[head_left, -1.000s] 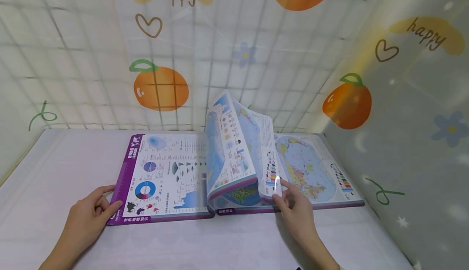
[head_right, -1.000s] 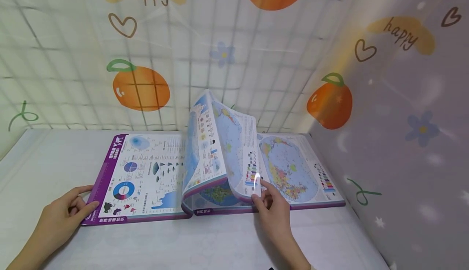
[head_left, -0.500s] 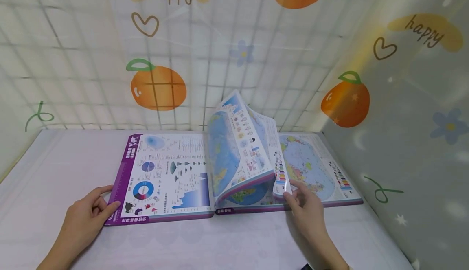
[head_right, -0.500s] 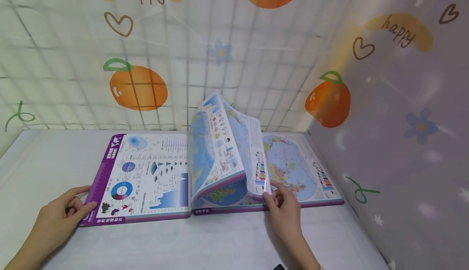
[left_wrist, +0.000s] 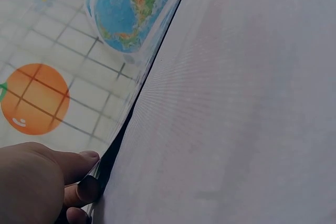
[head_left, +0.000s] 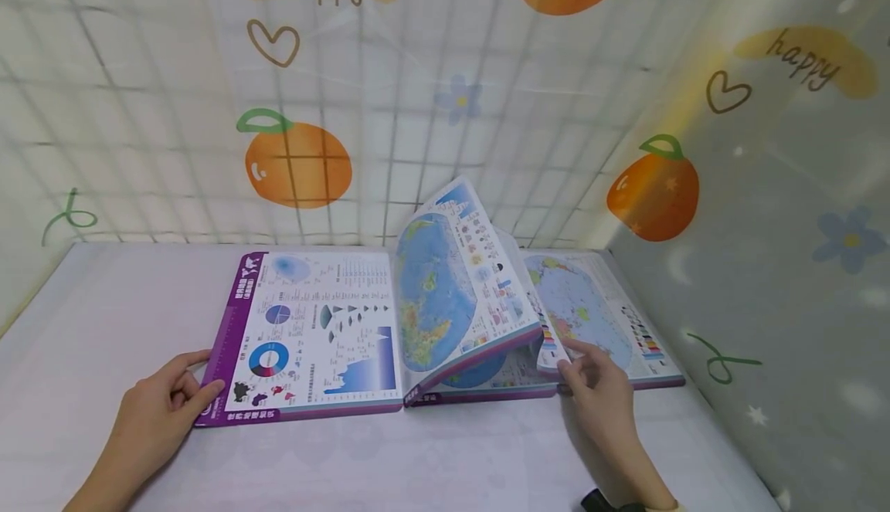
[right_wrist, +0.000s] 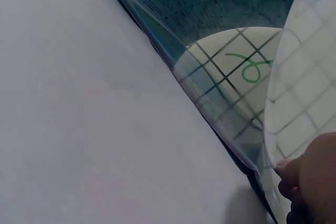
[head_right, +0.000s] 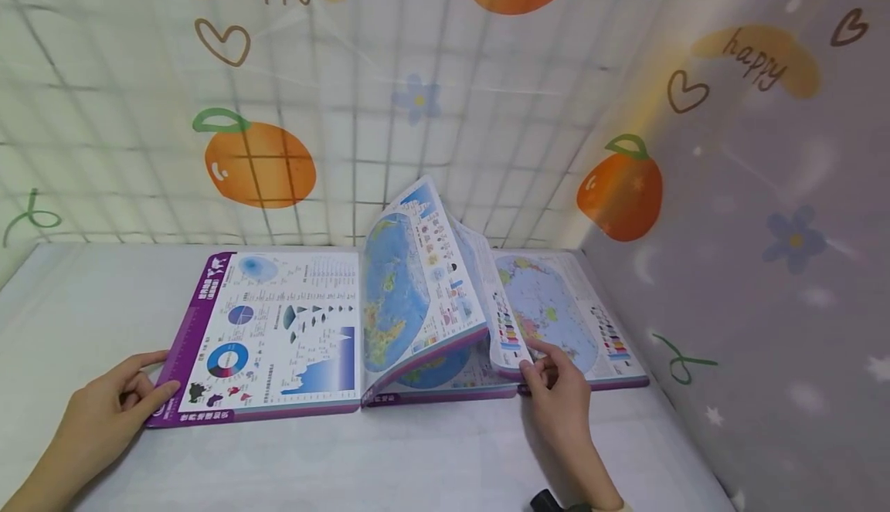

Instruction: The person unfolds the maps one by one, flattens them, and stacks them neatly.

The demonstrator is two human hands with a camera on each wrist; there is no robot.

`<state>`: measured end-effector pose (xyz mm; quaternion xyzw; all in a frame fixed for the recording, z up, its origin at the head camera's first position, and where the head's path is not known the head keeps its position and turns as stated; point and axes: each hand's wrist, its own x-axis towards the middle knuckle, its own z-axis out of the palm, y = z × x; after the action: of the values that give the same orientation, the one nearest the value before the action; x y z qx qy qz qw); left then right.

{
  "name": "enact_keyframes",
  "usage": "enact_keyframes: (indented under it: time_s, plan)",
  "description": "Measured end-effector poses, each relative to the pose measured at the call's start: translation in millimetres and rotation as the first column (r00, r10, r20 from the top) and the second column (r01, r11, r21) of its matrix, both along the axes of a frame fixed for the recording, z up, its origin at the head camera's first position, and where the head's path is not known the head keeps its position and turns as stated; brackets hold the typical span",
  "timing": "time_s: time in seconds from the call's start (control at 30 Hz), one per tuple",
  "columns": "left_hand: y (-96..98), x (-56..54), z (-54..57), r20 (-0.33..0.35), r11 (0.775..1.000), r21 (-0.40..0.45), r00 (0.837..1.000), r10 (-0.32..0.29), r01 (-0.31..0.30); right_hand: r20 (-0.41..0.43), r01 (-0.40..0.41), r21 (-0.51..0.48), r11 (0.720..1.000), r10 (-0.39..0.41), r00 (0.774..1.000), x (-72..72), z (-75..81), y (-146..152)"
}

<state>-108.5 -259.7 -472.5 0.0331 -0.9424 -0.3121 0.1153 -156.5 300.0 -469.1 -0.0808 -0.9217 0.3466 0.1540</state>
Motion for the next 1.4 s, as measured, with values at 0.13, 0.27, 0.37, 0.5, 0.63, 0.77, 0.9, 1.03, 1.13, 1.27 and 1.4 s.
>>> enact_keyframes:
  time_s: [0.13,0.27,0.37,0.5,0.63,0.77,0.9,1.03,1.13,1.27,1.4]
  plan:
    - [-0.5,0.4,0.6,-0.002,1.000,0.005,1.000,0.000,0.000,0.010,0.019,0.028,0.999,-0.019,1.000,-0.2,-0.7,6]
    - [0.0,0.1,0.2,0.003,1.000,0.010,1.000,-0.001,0.001,0.013,0.045,0.037,0.998,-0.046,0.999,0.4,-1.1,13]
    - [0.0,0.2,-0.4,0.002,1.000,0.002,1.000,0.003,-0.003,0.018,0.054,0.040,0.998,-0.055,0.998,0.2,-0.9,18]
    - [-0.8,0.7,-0.7,0.002,1.000,-0.002,1.000,0.006,-0.006,0.018,0.059,0.053,0.997,-0.060,0.998,-0.6,0.2,22]
    - [-1.6,0.7,-0.6,0.002,1.000,0.003,1.000,0.003,-0.003,0.026,0.064,0.054,0.996,-0.066,0.998,-1.2,1.0,25]
    - [-1.7,0.7,-0.2,-0.006,1.000,0.003,1.000,-0.001,0.001,0.058,0.077,0.059,0.995,-0.081,0.995,-1.2,0.8,30]
    - [-1.0,1.0,0.6,0.000,1.000,0.001,1.000,0.000,0.000,0.082,0.109,0.050,0.993,-0.113,0.990,-1.6,1.4,36]
    - [-0.6,1.4,0.7,0.018,1.000,0.004,1.000,0.005,-0.005,0.100,0.147,0.032,0.989,-0.149,0.984,-2.0,1.0,44]
    - [-0.6,1.5,0.7,0.016,1.000,0.005,1.000,0.006,-0.006,0.115,0.173,0.015,0.985,-0.174,0.978,-3.0,0.7,50]
    - [-0.9,1.4,0.1,-0.002,1.000,0.005,1.000,-0.001,0.001,0.125,0.202,0.001,0.979,-0.200,0.972,-4.8,-0.2,57]
    - [-1.2,1.4,-0.2,-0.016,1.000,0.003,1.000,-0.009,0.009,0.113,0.220,0.005,0.975,-0.219,0.969,-5.7,-0.6,63]
